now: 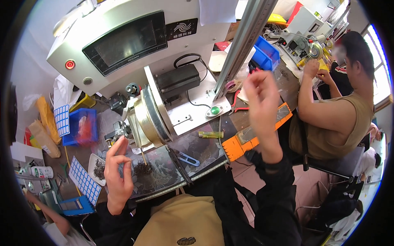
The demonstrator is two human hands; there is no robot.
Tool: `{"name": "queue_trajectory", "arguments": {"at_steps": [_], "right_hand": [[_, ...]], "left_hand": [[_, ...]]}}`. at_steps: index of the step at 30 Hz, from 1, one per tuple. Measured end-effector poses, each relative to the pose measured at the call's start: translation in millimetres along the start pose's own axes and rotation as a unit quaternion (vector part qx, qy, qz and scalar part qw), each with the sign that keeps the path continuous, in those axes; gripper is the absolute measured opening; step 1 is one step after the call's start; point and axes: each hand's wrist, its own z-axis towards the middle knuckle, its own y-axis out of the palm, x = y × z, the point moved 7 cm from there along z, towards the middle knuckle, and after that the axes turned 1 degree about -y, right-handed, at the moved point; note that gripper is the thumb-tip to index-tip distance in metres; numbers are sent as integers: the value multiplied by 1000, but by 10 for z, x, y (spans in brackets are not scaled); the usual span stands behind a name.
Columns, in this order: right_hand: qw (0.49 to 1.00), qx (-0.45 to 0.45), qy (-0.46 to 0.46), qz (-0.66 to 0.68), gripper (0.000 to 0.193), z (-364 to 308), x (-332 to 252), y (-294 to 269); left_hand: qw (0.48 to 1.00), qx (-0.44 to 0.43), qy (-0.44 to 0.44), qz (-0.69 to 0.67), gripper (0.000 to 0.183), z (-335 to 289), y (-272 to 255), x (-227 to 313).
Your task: Manually assemble and test small electronic or mechanical components using a workstation machine.
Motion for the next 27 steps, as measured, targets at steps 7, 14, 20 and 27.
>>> {"name": "queue_trajectory", "arguments": {"at_steps": [7, 14, 20, 27], "right_hand": [[939, 154, -110, -288, 26, 586, 661, -311], [921, 130, -25, -365, 30, 497, 538, -181], [972, 196, -83, -98, 29, 180, -19, -325], [988, -78, -45, 124, 33, -373, -594, 133]], "left_hand": [[1000, -5, 23, 9, 12, 25, 9, 41], [1000, -23, -2, 14, 10, -24, 28, 40], [999, -27, 11, 29, 10, -22, -2, 23], [999, -4, 34, 41, 16, 2, -35, -8]]}}
